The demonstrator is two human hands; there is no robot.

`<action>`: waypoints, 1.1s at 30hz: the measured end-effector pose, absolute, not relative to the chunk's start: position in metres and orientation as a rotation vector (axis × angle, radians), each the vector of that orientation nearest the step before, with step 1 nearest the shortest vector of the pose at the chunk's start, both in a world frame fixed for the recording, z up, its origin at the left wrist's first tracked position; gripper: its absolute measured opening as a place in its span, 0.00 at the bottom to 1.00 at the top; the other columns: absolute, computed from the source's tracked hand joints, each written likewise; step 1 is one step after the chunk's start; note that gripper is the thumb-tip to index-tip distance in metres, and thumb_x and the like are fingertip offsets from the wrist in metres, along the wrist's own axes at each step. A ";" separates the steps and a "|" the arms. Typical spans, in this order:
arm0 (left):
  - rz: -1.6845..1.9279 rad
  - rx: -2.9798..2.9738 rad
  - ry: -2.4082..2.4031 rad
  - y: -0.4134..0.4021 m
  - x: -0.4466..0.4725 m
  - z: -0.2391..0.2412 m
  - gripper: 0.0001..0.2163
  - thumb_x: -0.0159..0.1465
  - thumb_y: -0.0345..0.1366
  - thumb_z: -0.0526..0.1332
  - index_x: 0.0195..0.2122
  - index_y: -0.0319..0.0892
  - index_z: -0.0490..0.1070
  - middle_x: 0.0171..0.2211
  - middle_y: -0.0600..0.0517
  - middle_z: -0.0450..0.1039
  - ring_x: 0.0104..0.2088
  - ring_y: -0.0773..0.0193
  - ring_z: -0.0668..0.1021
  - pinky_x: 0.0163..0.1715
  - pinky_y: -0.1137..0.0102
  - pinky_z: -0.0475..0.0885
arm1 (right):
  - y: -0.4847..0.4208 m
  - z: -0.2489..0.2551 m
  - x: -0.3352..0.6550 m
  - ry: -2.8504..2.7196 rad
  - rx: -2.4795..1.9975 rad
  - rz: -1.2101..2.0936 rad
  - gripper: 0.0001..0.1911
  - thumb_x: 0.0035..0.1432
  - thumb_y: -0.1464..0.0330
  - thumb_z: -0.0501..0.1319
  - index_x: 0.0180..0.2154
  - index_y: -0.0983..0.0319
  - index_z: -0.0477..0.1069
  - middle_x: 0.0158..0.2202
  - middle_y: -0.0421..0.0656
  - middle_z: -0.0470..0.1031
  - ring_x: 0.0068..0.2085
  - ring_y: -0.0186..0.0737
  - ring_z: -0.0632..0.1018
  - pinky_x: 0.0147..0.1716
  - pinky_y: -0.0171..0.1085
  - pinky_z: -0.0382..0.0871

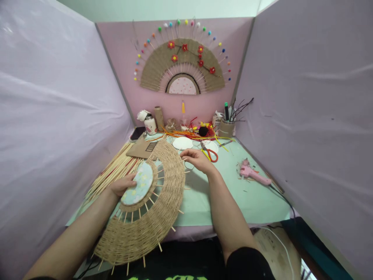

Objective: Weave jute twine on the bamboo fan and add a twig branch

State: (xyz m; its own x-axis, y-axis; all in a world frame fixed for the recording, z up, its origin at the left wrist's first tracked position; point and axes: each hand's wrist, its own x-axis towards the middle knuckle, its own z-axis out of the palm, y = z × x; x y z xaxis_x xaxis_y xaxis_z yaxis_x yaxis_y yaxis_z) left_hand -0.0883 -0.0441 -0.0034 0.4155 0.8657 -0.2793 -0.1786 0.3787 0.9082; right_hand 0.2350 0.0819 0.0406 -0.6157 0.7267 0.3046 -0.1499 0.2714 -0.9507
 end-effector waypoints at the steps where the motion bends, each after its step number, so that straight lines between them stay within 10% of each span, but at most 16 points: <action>1: 0.795 0.940 0.889 -0.044 -0.089 -0.004 0.41 0.43 0.40 0.74 0.58 0.35 0.61 0.38 0.39 0.78 0.30 0.59 0.81 0.29 0.73 0.75 | 0.082 0.040 0.234 -1.768 -0.533 1.443 0.10 0.48 0.62 0.66 0.32 0.61 0.74 0.31 0.40 0.75 0.33 0.35 0.73 0.38 0.37 0.66; 33: 0.640 0.906 0.731 -0.043 -0.086 -0.010 0.37 0.48 0.37 0.72 0.59 0.36 0.61 0.39 0.40 0.78 0.31 0.59 0.81 0.31 0.71 0.76 | 0.090 0.035 0.231 -1.745 -0.699 0.814 0.06 0.51 0.64 0.64 0.28 0.61 0.73 0.27 0.40 0.74 0.30 0.35 0.71 0.32 0.36 0.65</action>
State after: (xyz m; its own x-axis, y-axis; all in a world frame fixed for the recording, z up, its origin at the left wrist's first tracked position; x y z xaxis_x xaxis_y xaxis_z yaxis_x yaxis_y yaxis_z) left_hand -0.0862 -0.0435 -0.0105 0.5930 0.7532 -0.2845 -0.1825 0.4698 0.8637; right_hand 0.2305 0.0898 0.0349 -0.2895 0.7773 0.5586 0.0712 0.5995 -0.7972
